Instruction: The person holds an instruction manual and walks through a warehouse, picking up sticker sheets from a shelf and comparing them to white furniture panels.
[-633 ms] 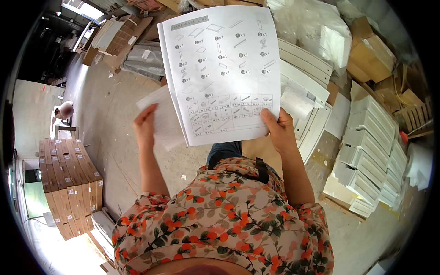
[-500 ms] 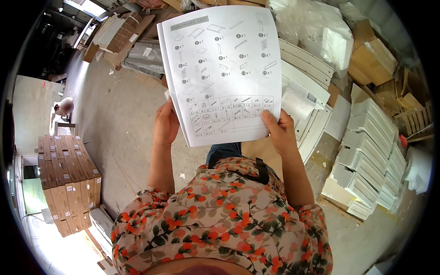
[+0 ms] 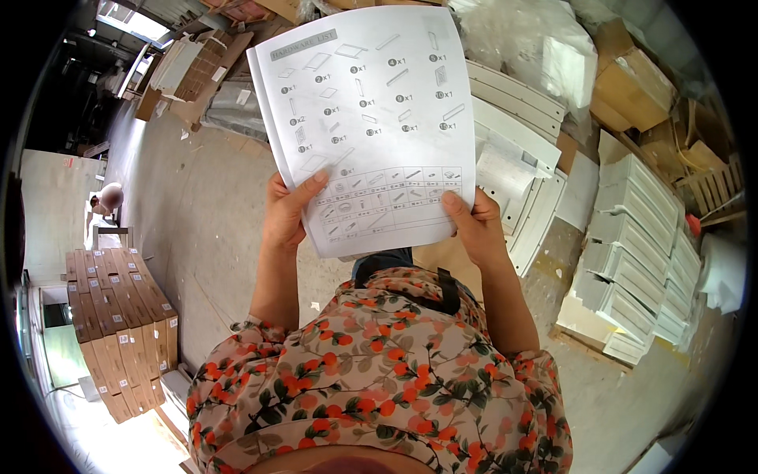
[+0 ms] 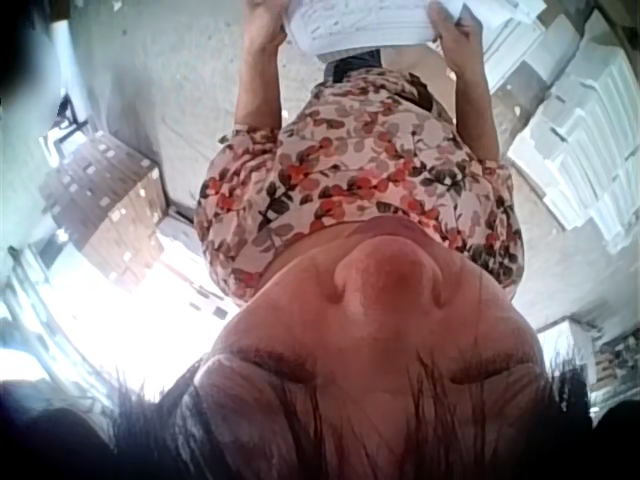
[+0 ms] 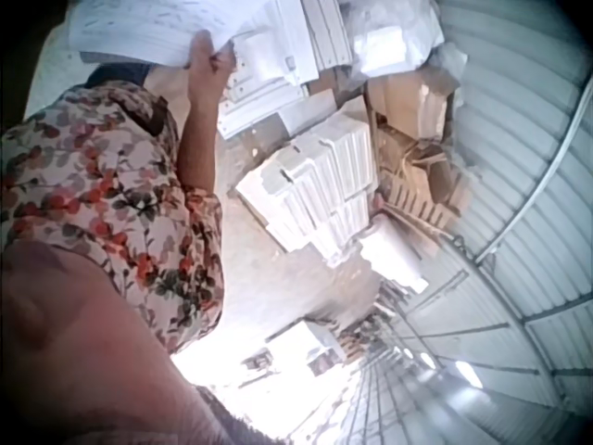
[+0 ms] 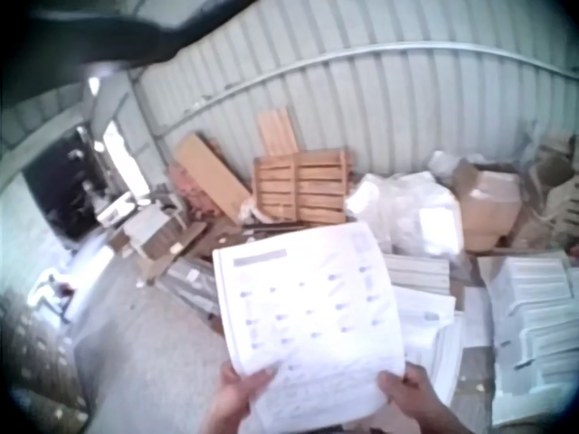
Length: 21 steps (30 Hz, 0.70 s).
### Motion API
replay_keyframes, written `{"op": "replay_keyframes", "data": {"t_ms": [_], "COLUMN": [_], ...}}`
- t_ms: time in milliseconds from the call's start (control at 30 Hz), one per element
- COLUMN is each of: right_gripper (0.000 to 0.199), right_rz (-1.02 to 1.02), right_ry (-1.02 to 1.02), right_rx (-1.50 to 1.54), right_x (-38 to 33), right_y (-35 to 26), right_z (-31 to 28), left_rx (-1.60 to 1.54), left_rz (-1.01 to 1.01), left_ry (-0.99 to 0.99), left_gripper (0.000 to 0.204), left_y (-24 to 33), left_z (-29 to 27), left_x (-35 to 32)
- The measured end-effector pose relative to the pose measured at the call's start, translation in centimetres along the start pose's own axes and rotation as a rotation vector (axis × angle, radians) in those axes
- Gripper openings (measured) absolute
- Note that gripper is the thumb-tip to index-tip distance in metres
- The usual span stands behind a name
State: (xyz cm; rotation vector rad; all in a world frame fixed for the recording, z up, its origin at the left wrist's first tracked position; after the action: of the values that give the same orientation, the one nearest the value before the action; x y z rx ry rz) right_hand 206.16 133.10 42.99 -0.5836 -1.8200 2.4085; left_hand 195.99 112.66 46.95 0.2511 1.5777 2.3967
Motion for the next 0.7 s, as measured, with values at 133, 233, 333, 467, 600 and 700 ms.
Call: {"op": "replay_keyframes", "data": {"t_ms": [133, 233, 333, 467, 600, 700], "right_gripper": [0.017, 0.017, 0.017, 0.017, 0.018, 0.018], "right_rz": [-0.004, -0.030, -0.037, -0.054, -0.012, -0.014], "right_ry": [-0.010, -0.013, 0.005, -0.001, -0.022, -0.030], "right_rx": [0.003, -0.017, -0.031, -0.048, -0.063, -0.072], "right_x": [0.06, 0.05, 0.07, 0.06, 0.26, 0.29], "right_y": [0.41, 0.24, 0.09, 0.05, 0.41, 0.41], "right_z": [-0.02, 0.24, 0.37, 0.47, 0.47, 0.72], "left_rx": [0.005, 0.017, 0.026, 0.012, 0.023, 0.028], "left_rz": [0.006, 0.029, 0.039, 0.051, 0.070, 0.078], "left_ry": [0.005, 0.010, 0.012, 0.020, 0.022, 0.020], "left_gripper": [0.020, 0.020, 0.020, 0.019, 0.018, 0.018], "left_y": [0.34, 0.58, 0.40, 0.47, 0.71, 0.82], "left_z": [0.05, -0.10, -0.34, -0.50, -0.62, -0.79], "left_x": [-0.15, -0.19, -0.17, -0.25, -0.17, -0.25]}}
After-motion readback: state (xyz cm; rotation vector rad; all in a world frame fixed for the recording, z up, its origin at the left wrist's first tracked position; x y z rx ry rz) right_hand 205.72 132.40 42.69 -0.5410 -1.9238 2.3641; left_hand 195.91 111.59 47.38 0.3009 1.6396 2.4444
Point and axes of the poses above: each hand's wrist, its own x-axis towards the middle knuckle, its own z-axis out of the palm, y = z × x, the point moved 9 cm from there along x, towards the middle knuckle, and after that the axes turned 10 degrees about z, right-handed, at the moved point
